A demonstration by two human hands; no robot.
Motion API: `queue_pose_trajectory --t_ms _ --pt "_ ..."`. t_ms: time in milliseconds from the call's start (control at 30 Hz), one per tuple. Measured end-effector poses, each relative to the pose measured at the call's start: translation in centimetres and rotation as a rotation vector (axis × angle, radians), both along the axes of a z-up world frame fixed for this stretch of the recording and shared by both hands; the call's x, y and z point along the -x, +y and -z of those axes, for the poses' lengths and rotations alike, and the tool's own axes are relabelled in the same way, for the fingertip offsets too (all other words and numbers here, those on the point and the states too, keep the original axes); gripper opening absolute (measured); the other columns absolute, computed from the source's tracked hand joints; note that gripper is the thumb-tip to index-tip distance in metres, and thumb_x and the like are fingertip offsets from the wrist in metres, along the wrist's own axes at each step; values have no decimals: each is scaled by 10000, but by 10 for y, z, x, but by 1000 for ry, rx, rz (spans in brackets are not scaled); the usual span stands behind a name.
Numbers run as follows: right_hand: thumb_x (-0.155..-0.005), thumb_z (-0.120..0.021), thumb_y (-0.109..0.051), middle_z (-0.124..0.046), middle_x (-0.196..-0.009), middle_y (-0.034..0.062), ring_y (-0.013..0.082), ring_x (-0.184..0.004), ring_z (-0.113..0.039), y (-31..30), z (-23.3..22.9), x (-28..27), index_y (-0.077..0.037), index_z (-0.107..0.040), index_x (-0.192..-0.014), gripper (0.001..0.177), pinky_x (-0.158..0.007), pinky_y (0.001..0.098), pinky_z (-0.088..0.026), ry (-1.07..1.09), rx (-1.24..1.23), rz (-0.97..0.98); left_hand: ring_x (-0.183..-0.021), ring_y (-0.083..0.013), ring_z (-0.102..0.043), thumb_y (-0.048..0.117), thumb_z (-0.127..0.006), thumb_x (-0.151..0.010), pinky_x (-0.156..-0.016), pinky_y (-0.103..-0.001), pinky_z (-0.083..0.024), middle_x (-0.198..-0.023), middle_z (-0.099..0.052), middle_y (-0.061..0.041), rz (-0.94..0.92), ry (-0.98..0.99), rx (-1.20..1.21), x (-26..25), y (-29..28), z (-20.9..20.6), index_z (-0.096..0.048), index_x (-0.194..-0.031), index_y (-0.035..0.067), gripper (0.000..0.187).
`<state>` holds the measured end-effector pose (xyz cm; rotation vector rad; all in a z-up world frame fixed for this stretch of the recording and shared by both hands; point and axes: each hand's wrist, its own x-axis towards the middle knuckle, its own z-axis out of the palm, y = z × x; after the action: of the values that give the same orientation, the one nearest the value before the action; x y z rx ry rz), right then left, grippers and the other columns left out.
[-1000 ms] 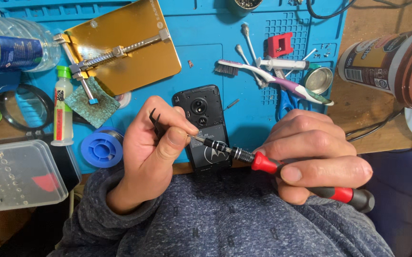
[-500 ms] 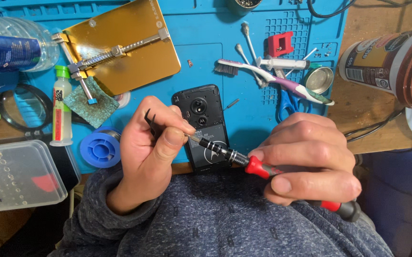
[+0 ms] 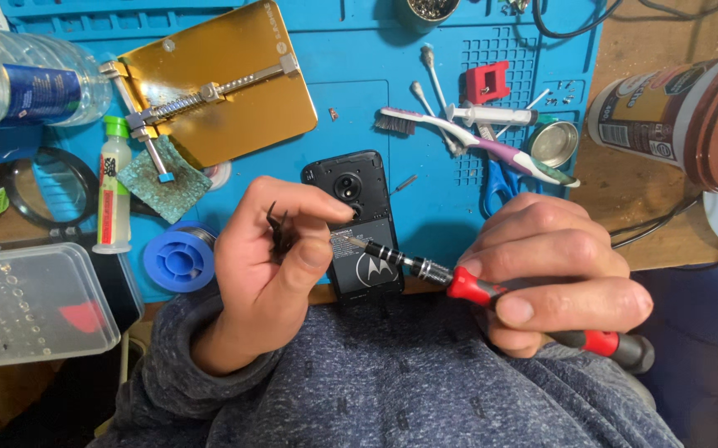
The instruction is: The person uses a screwdriver to remove screws from the back of a disassembled smartphone. They then use tweezers to pick up and place small screws and components on the workbench while continuing to work on the phone's internal parts.
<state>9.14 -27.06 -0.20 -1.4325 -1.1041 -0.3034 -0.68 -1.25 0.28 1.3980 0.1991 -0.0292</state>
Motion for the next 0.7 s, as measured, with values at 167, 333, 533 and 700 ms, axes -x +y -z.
queue_pose_trajectory --t_ms 167,333,533,700 --pt "-1201 -640 -344 -719 -1055 69 203 -843 -819 -16 -8 4 -179 -541 -1209 193 -722 304 -718 105 113 25 -659 -114 -424 518 -582 -1173 -667 -297 -353 -874 -500 -34 -81 -106 33 -4 -3 0 -534 -1222 70 453" --pt "-1216 -612 -327 -618 -1154 97 210 -903 -838 -40 -14 -7 -96 -522 -1275 255 -752 301 -772 120 186 45 -969 -241 -646 172 -567 -1171 -900 -356 -548 -1150 -585 -155 16 -102 -240 -2 14 -6 -549 -1270 8 193" --pt "-998 -564 -230 -447 -816 324 352 -531 -351 -73 -2 6 -468 -510 -1618 666 -449 481 -364 5 -25 433 -823 -231 -739 221 -646 -1185 -801 -375 -583 -1159 -881 -81 130 -284 -631 -21 21 -22 -814 -1260 27 268" --pt "-1032 -730 -151 -731 -1240 297 303 -891 -797 -80 -87 -28 216 -730 -1253 428 -775 317 -587 138 829 177 -798 -294 -706 207 -774 -1227 -690 -431 -522 -1018 -746 -58 104 -322 -1042 -22 18 -13 -855 -1294 127 132"
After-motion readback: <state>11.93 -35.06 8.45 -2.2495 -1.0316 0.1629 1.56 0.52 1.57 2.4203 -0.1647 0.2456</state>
